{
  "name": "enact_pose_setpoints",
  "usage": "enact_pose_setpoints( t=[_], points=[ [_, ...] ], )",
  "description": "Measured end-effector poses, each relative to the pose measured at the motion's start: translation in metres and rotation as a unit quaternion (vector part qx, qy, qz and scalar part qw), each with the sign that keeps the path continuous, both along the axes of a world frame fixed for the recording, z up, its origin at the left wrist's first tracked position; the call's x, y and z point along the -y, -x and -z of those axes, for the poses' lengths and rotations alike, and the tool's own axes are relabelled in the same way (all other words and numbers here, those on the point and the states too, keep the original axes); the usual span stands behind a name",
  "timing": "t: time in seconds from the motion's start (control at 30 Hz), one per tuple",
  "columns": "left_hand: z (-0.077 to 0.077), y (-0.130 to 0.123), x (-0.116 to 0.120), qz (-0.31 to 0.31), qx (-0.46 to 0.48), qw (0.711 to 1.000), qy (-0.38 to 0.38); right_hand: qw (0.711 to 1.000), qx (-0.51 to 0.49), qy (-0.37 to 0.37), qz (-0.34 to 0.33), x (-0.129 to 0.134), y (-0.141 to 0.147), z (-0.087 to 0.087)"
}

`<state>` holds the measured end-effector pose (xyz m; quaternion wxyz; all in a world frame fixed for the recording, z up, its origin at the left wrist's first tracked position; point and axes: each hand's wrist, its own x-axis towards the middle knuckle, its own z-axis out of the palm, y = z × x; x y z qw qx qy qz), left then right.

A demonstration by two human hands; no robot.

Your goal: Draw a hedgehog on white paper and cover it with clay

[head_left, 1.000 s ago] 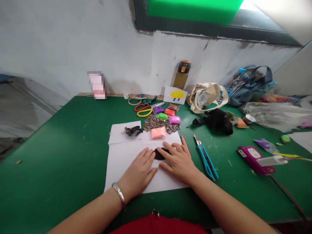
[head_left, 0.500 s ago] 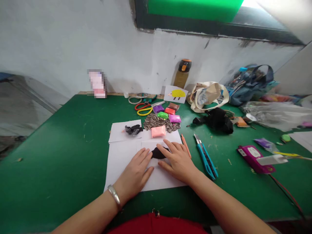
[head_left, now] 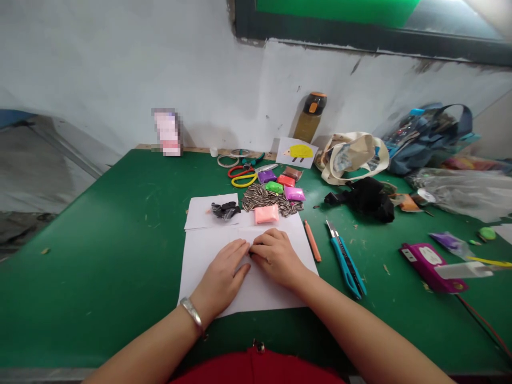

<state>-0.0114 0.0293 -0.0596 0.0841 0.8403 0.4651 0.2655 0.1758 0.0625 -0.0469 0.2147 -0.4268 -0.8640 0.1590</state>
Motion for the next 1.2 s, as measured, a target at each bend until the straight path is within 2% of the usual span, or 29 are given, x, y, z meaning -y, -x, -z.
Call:
enact_pose_setpoints(
  t=[0.4,0.53,0.7,1.2],
  points=[
    [0.001,-0.003,0.0,0.004,0.003,1.0,0.014,1.0,-0.008,0.0,0.029,0.004,0.007,0.005],
    [0.0,-0.003,0.0,-0.007,-0.005,1.0,0.009,0.998,-0.036,0.01,0.044,0.006,0.0,0.001],
    [-0.001,-0.003,0.001,-0.002,-0.028,1.0,0.004,0.997,-0.023,0.012,0.069,0.007,-0.01,-0.003],
    [-0.002,-0.008,0.001,0.012,-0.057,0.998,-0.029,0.999,-0.014,-0.029,0.043,0.007,-0.007,0.003]
  ],
)
